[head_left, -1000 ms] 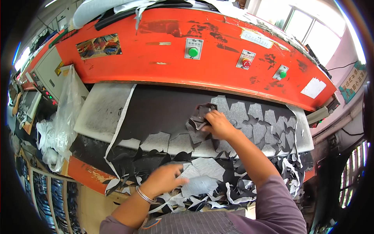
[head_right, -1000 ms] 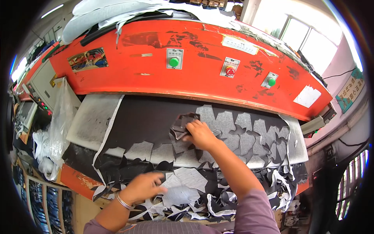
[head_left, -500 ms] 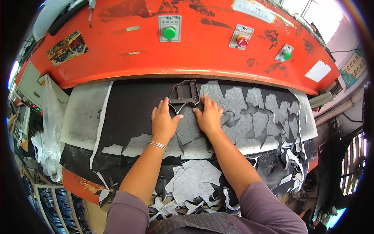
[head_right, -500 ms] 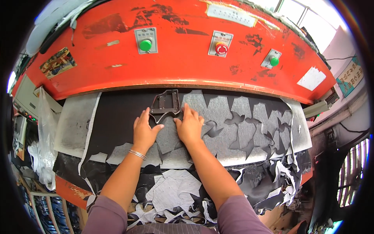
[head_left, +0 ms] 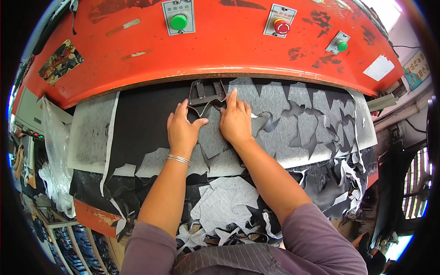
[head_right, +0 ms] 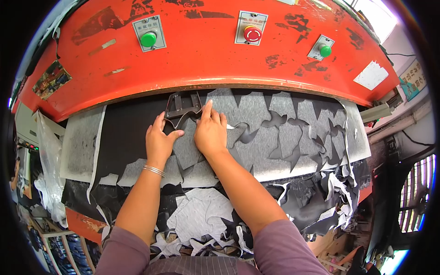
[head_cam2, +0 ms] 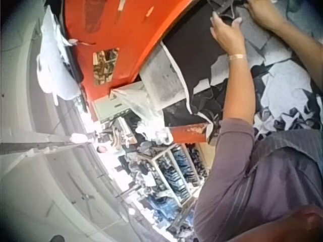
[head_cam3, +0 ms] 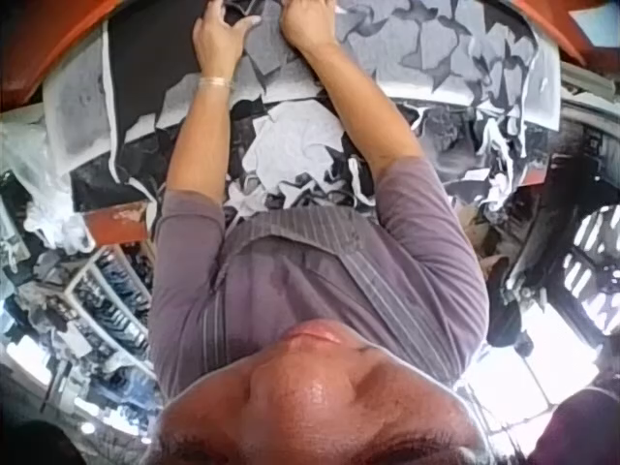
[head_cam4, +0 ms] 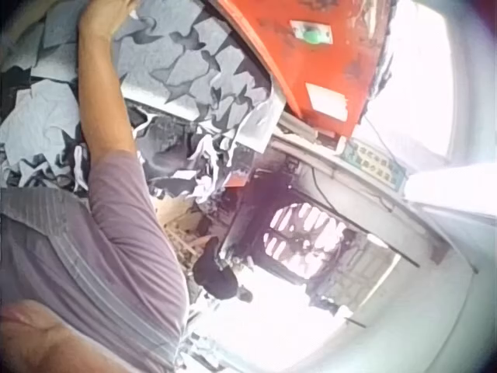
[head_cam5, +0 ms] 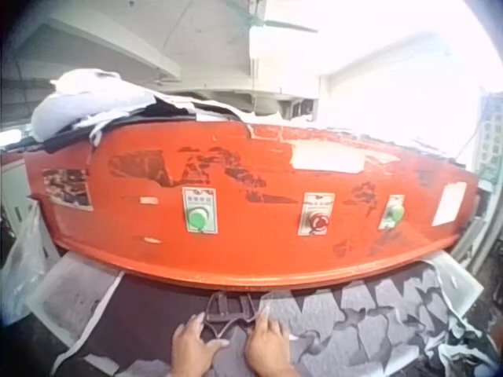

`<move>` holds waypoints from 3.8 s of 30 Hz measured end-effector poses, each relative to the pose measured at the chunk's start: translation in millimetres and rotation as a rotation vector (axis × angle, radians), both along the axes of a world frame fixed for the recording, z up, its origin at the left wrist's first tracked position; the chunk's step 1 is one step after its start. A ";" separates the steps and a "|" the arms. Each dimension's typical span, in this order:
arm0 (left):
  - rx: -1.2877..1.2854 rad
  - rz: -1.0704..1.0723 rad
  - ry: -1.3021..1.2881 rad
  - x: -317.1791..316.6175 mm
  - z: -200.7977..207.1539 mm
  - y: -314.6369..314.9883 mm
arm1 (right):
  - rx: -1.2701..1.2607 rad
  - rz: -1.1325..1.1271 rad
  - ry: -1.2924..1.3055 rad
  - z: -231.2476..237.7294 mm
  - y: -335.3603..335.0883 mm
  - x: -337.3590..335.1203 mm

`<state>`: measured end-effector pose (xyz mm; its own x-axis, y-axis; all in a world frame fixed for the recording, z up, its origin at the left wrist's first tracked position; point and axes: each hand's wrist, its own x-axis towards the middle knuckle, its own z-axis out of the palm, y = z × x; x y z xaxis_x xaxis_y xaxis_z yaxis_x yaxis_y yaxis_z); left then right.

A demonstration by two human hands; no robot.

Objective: Using a metal die and a clicker press to cut out shoe components from leather sheets.

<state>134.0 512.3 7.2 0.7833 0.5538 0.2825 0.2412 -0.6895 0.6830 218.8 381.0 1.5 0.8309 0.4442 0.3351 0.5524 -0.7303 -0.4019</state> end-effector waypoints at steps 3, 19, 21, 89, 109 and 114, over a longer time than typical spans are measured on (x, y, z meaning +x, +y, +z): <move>-0.001 -0.006 -0.020 0.6 0.6 -0.2 | 0.011 0.014 0.024 1.8 -0.6 -1.9; -0.305 -0.025 -0.195 -57.4 34.4 3.6 | 0.421 0.237 0.546 107.4 -107.7 -34.1; -0.429 -0.175 -0.279 -65.2 70.9 -22.5 | 0.582 0.116 0.411 153.9 -158.6 -30.5; -1.279 -0.591 -0.316 -213.7 31.1 -85.9 | 0.453 0.552 0.549 67.7 -129.2 -237.8; -0.492 -0.520 0.301 -300.2 24.7 -18.9 | -0.041 0.908 -0.238 93.0 -55.2 -128.8; -0.209 -0.472 0.110 -272.9 52.7 -1.9 | -0.286 1.034 -0.407 88.8 2.0 -42.7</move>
